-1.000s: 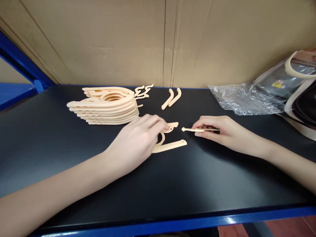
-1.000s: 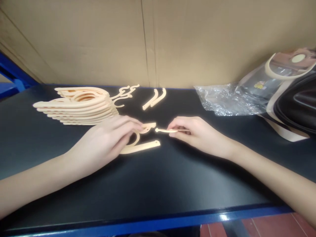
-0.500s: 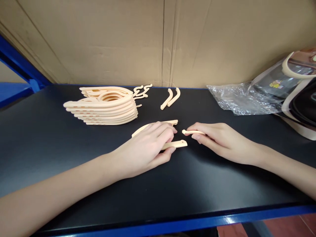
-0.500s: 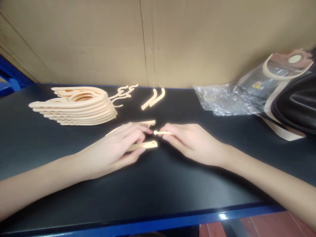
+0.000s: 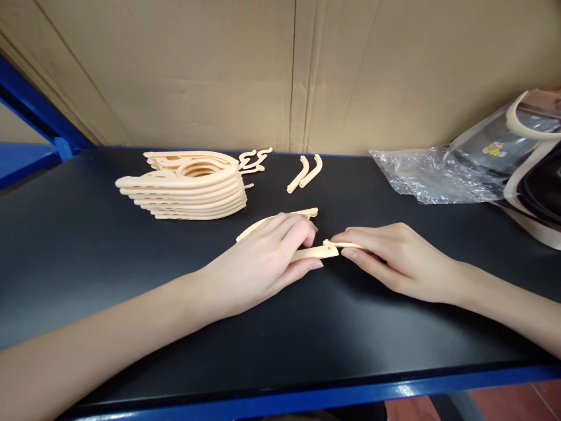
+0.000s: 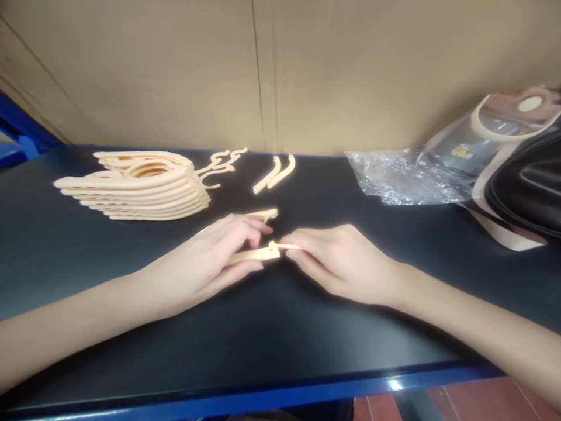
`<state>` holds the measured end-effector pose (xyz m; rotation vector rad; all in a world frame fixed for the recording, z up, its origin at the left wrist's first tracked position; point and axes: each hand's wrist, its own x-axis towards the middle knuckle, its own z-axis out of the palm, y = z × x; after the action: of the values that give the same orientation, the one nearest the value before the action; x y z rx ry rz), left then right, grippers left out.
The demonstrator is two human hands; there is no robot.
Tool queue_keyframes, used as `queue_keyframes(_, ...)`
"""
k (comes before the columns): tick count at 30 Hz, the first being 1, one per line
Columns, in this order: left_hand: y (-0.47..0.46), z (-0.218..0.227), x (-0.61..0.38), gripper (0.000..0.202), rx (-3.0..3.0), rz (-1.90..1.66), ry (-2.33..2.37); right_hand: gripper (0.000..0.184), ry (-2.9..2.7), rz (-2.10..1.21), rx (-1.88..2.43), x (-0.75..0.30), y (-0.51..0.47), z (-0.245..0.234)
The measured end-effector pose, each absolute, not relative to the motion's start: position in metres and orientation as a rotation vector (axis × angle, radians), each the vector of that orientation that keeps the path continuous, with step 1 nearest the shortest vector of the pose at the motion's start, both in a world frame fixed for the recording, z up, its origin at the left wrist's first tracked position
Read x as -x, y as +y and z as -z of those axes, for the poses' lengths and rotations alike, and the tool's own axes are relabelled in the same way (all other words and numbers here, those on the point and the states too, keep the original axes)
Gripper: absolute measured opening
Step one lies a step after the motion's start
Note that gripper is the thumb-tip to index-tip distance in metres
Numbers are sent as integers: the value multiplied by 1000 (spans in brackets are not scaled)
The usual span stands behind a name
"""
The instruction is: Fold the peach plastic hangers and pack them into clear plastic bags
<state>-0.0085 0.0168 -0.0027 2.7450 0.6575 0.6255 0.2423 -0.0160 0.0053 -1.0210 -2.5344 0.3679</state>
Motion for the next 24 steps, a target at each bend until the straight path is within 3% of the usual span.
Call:
queue_keyframes(6,15,1,9,33,-2825,-651,625,20,-2481,-382,1008,-241,-17,-4)
queue_keyframes(24,16,3,7,30,-2873,-684,533,18,-2440,-554,993,-238,-20,-8)
